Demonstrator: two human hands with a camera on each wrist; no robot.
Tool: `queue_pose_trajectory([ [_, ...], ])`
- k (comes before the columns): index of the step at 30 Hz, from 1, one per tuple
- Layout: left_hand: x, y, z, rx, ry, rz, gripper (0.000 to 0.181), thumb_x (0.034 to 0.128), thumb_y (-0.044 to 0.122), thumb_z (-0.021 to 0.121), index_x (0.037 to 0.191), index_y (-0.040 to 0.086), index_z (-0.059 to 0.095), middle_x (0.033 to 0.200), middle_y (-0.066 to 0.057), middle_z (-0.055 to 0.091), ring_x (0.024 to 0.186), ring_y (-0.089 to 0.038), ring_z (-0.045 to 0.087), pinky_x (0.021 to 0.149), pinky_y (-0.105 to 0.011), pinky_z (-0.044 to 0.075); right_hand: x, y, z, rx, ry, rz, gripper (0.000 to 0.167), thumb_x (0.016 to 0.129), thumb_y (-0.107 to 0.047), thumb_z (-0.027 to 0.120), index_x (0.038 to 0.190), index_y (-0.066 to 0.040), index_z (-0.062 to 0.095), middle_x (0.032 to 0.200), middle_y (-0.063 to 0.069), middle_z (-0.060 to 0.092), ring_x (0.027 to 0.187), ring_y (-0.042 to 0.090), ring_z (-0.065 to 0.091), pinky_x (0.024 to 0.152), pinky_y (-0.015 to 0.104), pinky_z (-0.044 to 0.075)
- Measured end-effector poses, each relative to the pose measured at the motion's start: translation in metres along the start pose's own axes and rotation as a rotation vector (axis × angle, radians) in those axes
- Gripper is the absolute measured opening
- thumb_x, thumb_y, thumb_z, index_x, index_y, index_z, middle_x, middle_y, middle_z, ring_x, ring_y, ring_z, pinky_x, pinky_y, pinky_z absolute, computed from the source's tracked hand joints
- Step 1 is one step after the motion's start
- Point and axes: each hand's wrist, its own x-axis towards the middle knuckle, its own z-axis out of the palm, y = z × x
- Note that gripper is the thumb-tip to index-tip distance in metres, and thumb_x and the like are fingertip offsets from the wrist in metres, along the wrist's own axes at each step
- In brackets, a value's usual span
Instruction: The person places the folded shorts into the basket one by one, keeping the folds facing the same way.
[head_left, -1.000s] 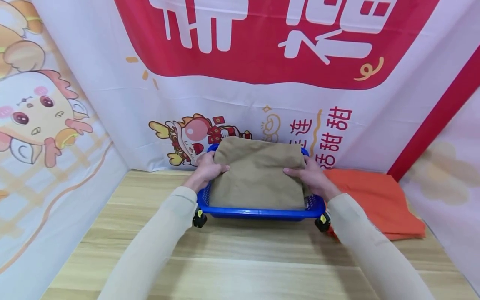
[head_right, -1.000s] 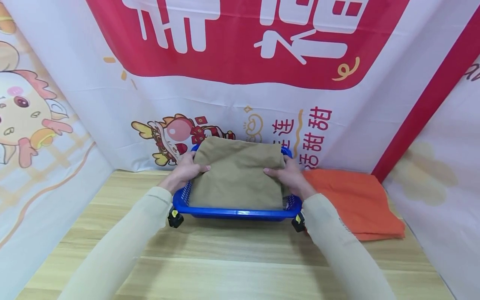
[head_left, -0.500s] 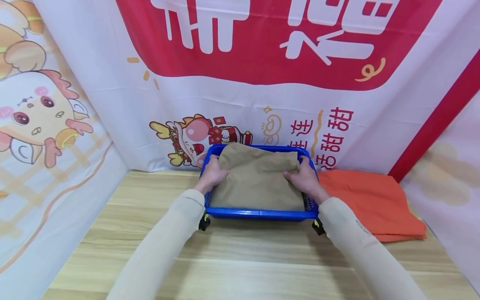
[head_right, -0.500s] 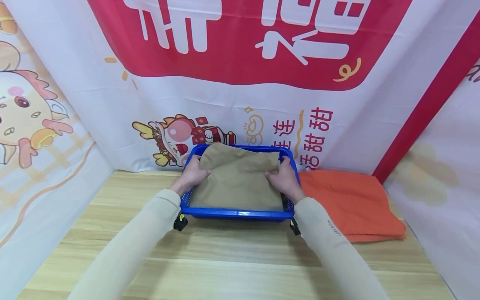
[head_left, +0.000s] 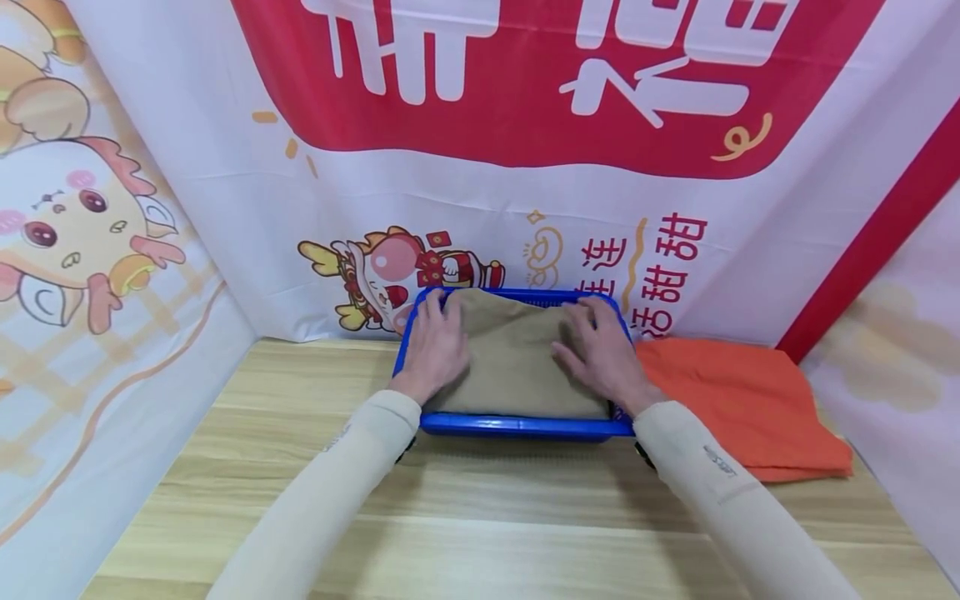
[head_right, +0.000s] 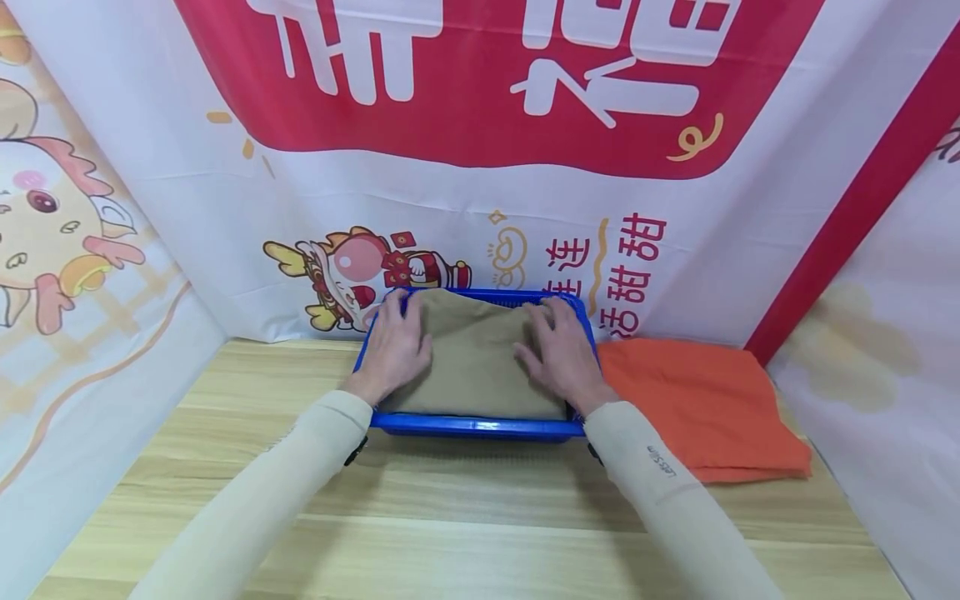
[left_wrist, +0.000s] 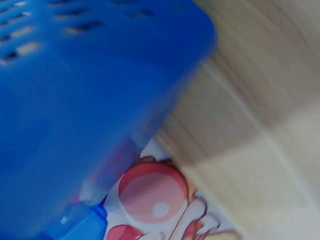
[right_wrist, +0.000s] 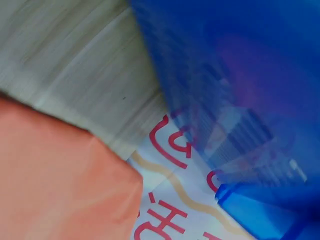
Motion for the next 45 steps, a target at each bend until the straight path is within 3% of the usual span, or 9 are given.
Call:
queue_pose_trajectory([
  [3,0.0,0.0,0.002,0.207,-0.051,0.216,0.072,0.0968,0.05,0.061,0.154,0.012,0.039,0.156,-0.022,0.029,0.146,-0.042,0.024,0.119,-0.056,0.023,-0.003,0.0,0.003,-0.083,-0.165,-0.126,0.077,0.093,-0.064,0.061,0.149,-0.012,0.05,0.151,0.02,0.042,0.145,0.042,0.028,0.117,0.061,0.02],
  [5,-0.001,0.0,0.004,0.267,-0.151,0.278,0.086,0.0944,0.071,0.048,0.16,0.018,0.032,0.164,-0.019,0.022,0.152,-0.04,0.012,0.121,-0.055,0.013,-0.005,-0.001,0.005,-0.13,-0.305,-0.143,0.087,0.09,-0.079,0.046,0.153,-0.019,0.046,0.157,0.016,0.038,0.149,0.04,0.022,0.119,0.062,0.013],
  [12,-0.006,-0.001,0.004,0.175,-0.512,0.07,0.121,0.077,0.095,0.039,0.164,0.02,0.002,0.168,-0.019,-0.004,0.152,-0.044,-0.004,0.122,-0.055,0.005,-0.009,-0.004,0.006,-0.158,-0.613,-0.001,0.102,0.08,-0.094,0.032,0.162,-0.035,0.023,0.169,0.012,0.011,0.154,0.04,0.004,0.119,0.063,0.01],
  [17,-0.008,0.002,0.003,0.157,-0.616,-0.011,0.129,0.0713,0.098,0.042,0.164,0.021,-0.004,0.167,-0.021,-0.005,0.152,-0.046,0.003,0.123,-0.053,0.006,-0.008,-0.006,0.007,-0.137,-0.717,0.075,0.107,0.075,-0.097,0.034,0.162,-0.039,0.013,0.169,0.012,0.001,0.153,0.043,-0.002,0.118,0.066,0.011],
  [23,-0.01,0.005,0.001,0.162,-0.676,-0.017,0.128,0.0722,0.096,0.044,0.164,0.018,0.0,0.167,-0.022,-0.001,0.153,-0.044,0.004,0.123,-0.052,0.006,-0.008,-0.006,0.009,-0.172,-0.784,0.069,0.109,0.076,-0.097,0.032,0.163,-0.038,0.006,0.169,0.012,-0.003,0.153,0.041,-0.005,0.119,0.063,0.01],
  [29,-0.01,0.005,0.002,0.153,-0.688,-0.028,0.128,0.0715,0.098,0.042,0.164,0.019,0.0,0.167,-0.023,0.0,0.152,-0.044,0.004,0.123,-0.052,0.005,-0.008,-0.006,0.012,-0.191,-0.782,0.06,0.109,0.075,-0.097,0.031,0.163,-0.038,0.006,0.17,0.012,-0.002,0.153,0.041,-0.003,0.12,0.061,0.01],
  [33,-0.01,0.0,0.001,0.118,-0.644,-0.023,0.122,0.0754,0.097,0.036,0.165,0.019,0.005,0.167,-0.024,0.004,0.153,-0.042,0.006,0.123,-0.051,0.007,-0.006,-0.007,0.01,-0.131,-0.69,0.065,0.102,0.08,-0.093,0.034,0.163,-0.035,0.018,0.169,0.014,0.01,0.153,0.042,0.007,0.118,0.063,0.014],
  [41,-0.008,-0.005,-0.028,0.088,-0.388,0.11,0.084,0.0962,0.056,0.062,0.157,0.005,0.034,0.154,-0.024,0.04,0.142,-0.042,0.038,0.117,-0.053,0.028,-0.003,-0.008,-0.007,0.015,-0.355,0.048,0.072,0.099,-0.064,0.05,0.146,-0.01,0.053,0.146,0.017,0.051,0.136,0.036,0.045,0.111,0.057,0.035],
  [45,-0.016,-0.014,-0.045,0.078,-0.224,0.053,0.074,0.0957,0.04,0.068,0.151,-0.001,0.041,0.144,-0.025,0.049,0.134,-0.043,0.044,0.115,-0.055,0.032,-0.004,-0.009,-0.024,0.078,-0.286,0.051,0.053,0.1,-0.045,0.061,0.136,-0.006,0.061,0.133,0.017,0.061,0.124,0.036,0.054,0.104,0.056,0.042],
])
